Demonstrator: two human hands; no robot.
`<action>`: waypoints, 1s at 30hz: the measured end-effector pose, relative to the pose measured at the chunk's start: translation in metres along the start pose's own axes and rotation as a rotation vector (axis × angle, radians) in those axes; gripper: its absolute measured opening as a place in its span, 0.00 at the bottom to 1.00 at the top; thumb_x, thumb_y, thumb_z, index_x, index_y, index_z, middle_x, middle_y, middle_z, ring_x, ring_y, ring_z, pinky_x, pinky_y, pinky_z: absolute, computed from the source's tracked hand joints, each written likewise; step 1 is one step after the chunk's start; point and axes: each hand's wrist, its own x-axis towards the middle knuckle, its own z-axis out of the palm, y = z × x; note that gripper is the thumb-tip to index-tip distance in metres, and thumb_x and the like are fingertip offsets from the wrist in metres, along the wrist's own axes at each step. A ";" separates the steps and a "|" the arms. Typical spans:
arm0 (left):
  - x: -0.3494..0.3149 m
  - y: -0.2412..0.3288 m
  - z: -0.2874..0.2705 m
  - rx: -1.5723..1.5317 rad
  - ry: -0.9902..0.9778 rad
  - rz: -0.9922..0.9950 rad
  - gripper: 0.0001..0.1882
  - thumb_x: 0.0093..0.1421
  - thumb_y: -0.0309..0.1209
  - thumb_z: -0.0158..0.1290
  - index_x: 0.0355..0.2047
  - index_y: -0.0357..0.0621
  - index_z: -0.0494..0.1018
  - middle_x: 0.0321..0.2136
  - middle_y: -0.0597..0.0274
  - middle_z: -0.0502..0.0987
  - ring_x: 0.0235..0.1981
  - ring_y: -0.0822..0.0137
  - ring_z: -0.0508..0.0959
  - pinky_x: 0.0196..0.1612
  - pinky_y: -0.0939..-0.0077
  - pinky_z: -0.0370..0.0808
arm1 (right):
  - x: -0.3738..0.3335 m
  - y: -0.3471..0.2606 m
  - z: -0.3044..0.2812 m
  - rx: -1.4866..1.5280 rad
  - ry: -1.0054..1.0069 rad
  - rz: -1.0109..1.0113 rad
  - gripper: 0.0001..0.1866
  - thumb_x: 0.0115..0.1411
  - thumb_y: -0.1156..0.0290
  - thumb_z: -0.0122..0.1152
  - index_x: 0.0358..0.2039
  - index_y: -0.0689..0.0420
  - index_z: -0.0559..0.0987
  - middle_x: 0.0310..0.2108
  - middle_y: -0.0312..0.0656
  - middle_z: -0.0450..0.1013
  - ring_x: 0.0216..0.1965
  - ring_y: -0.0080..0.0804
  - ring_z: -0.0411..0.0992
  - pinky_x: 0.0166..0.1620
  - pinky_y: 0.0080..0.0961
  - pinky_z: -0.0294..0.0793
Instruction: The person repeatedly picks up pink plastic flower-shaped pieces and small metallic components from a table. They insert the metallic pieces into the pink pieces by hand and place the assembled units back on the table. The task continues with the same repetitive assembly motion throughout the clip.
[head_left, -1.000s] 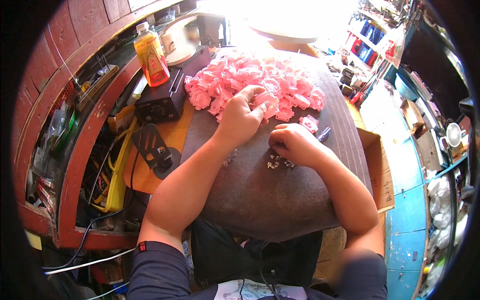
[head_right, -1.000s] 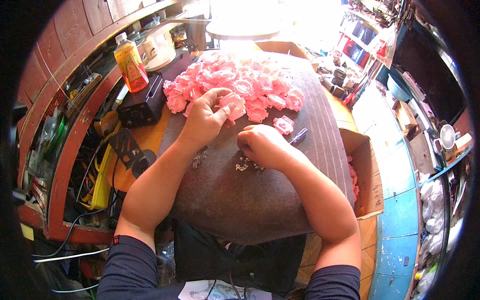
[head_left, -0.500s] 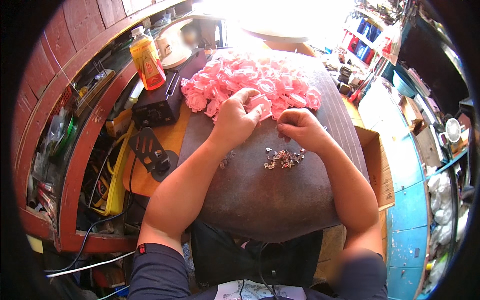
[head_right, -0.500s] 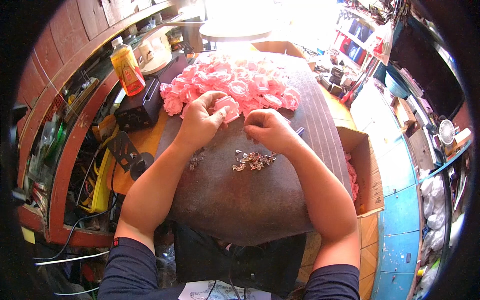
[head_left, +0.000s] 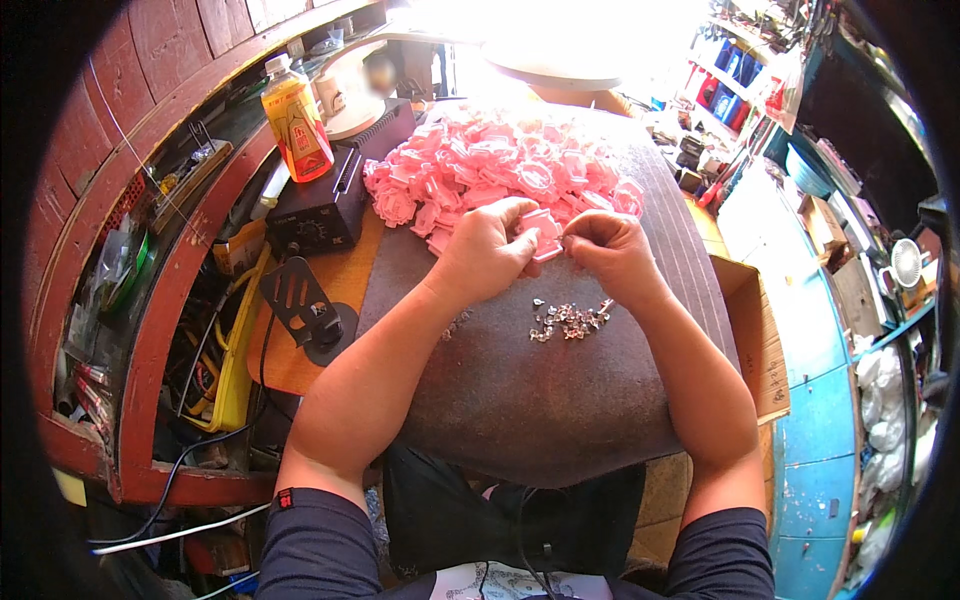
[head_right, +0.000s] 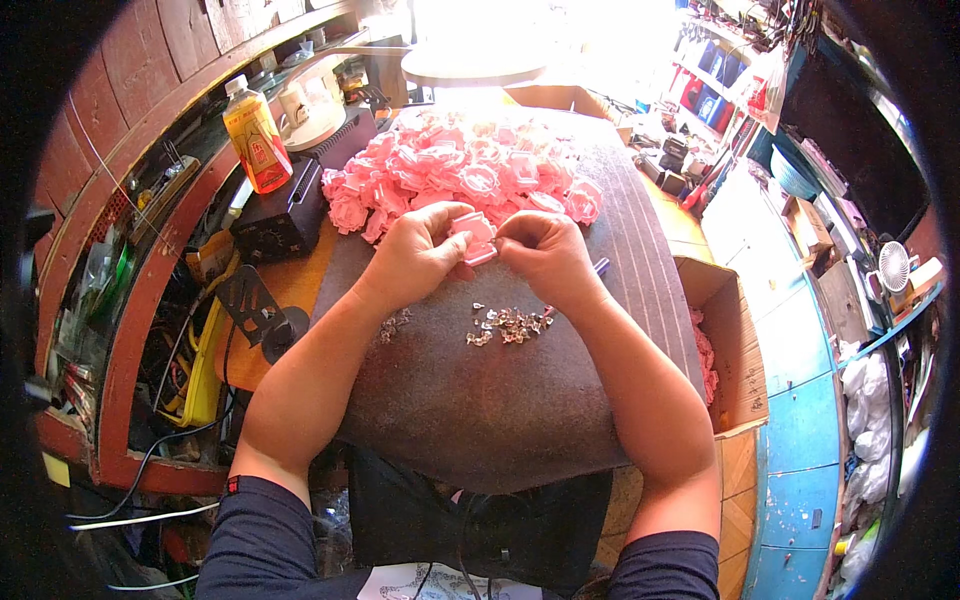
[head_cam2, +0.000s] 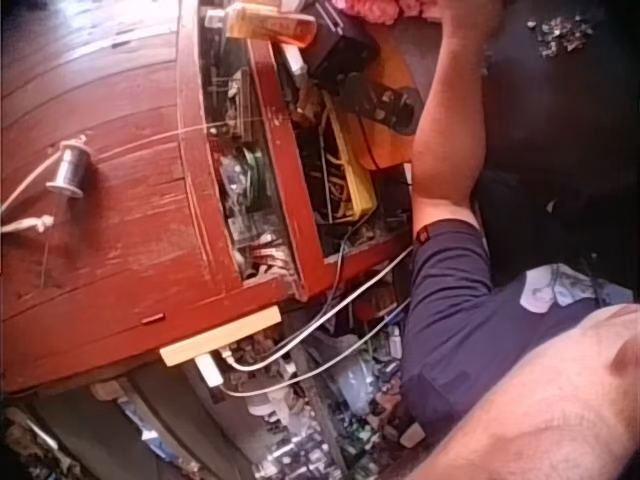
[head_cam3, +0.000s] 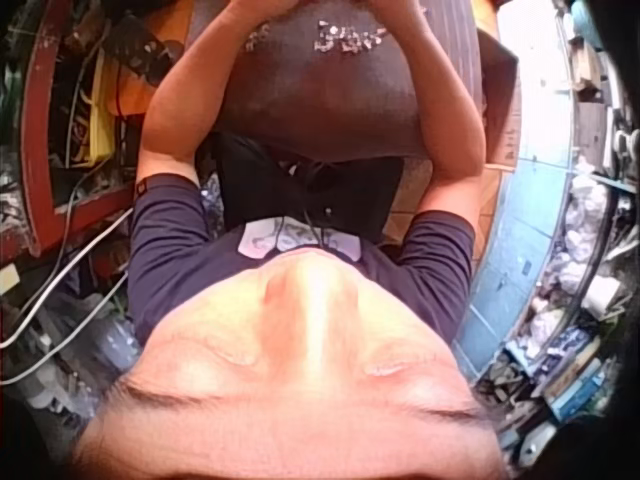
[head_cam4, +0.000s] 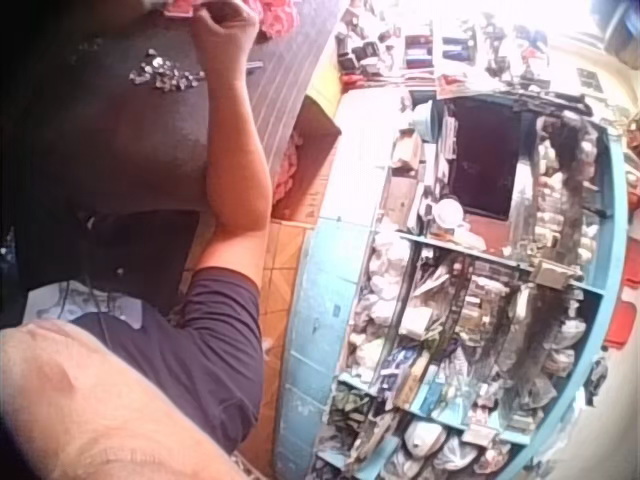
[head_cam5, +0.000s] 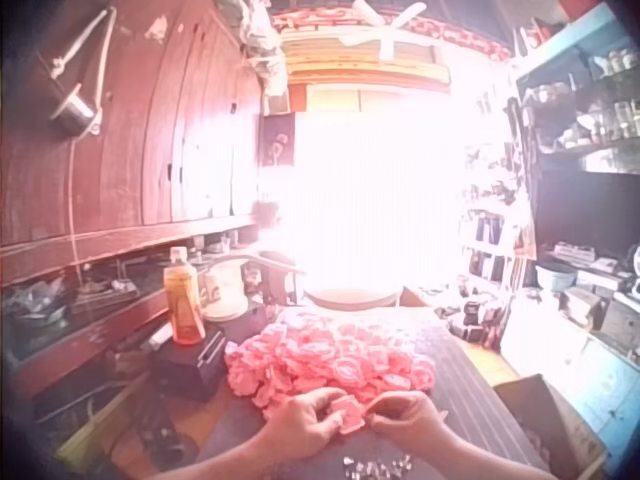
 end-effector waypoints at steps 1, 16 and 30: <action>-0.001 0.000 0.000 0.008 -0.001 0.007 0.21 0.64 0.23 0.52 0.57 0.26 0.67 0.38 0.54 0.80 0.29 0.73 0.80 0.31 0.78 0.79 | -0.001 -0.001 0.003 -0.063 0.024 -0.024 0.03 0.58 0.77 0.61 0.28 0.61 0.80 0.23 0.30 0.74 0.26 0.12 0.67 0.30 0.16 0.69; -0.004 -0.001 0.003 0.088 -0.037 0.100 0.22 0.63 0.23 0.54 0.57 0.27 0.67 0.34 0.57 0.80 0.30 0.73 0.81 0.33 0.78 0.80 | -0.002 0.001 0.008 -0.371 0.051 -0.131 0.04 0.53 0.75 0.60 0.26 0.63 0.78 0.20 0.39 0.72 0.25 0.17 0.67 0.31 0.23 0.70; -0.007 0.003 0.005 -0.026 -0.026 0.032 0.20 0.65 0.24 0.52 0.55 0.28 0.68 0.35 0.57 0.80 0.32 0.73 0.81 0.34 0.78 0.81 | -0.003 -0.008 0.012 -0.579 0.070 -0.272 0.08 0.51 0.72 0.61 0.23 0.62 0.73 0.22 0.49 0.70 0.26 0.44 0.72 0.32 0.36 0.69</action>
